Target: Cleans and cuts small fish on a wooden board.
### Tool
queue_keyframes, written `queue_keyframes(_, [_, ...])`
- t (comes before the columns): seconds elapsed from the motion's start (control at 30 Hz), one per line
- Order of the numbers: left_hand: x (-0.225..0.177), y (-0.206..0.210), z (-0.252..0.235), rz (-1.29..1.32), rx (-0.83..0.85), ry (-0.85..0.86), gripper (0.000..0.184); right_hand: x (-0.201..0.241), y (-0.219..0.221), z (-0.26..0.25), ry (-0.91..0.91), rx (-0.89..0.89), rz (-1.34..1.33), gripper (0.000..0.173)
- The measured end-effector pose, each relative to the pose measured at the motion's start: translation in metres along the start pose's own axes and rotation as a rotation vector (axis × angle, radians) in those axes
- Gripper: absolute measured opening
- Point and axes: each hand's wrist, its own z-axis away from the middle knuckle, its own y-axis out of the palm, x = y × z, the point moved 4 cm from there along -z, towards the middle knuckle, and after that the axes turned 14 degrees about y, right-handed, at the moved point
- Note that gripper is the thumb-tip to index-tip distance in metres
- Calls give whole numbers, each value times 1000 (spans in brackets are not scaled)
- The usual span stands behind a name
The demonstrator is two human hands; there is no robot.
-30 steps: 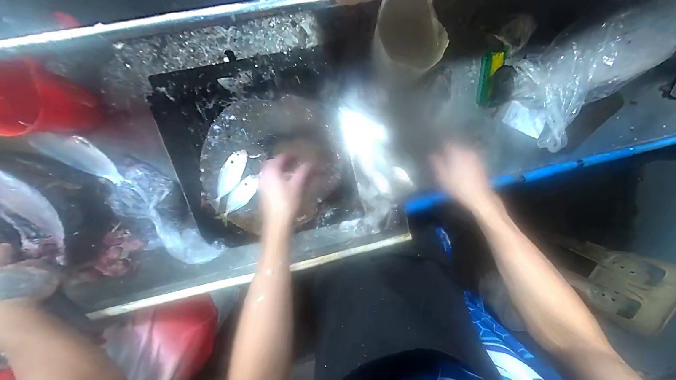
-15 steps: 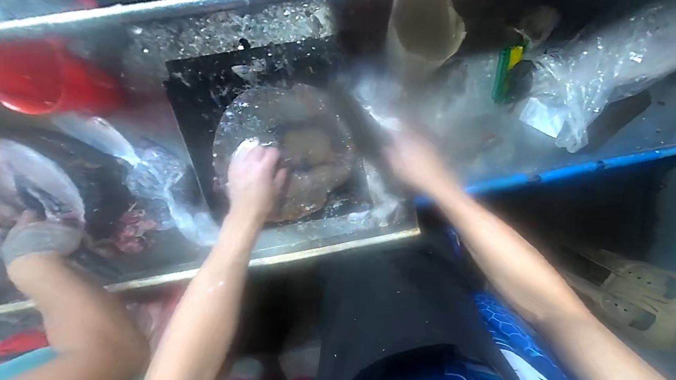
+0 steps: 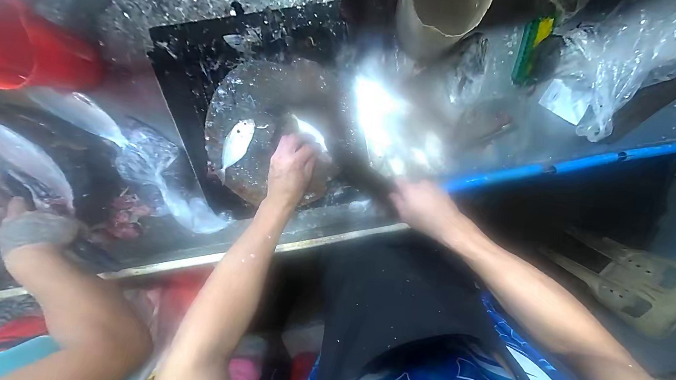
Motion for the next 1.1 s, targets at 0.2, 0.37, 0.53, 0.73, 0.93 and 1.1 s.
queue_keyframes(0.2, [3, 1, 1, 14, -37, -1, 17, 0, -9, -10, -34, 99, -22, 33])
queue_keyframes(0.37, [5, 1, 0, 53, -35, -27, 17, 3, -4, -18, -7, 173, -153, 35])
queue_keyframes(0.53, [5, 3, 1, 42, -77, -31, 15, 12, 10, -36, 21, 140, -254, 36])
queue_keyframes(0.73, [3, 2, 1, 25, -62, -35, 16, 22, 29, -55, 5, 56, -323, 39])
queue_keyframes(0.93, [-17, -15, -26, 119, -19, -773, 50, -17, 27, -39, -47, 282, -360, 39])
queue_keyframes(1.1, [2, -15, -23, 659, -142, -992, 48, -20, 0, -46, -95, 420, -445, 48])
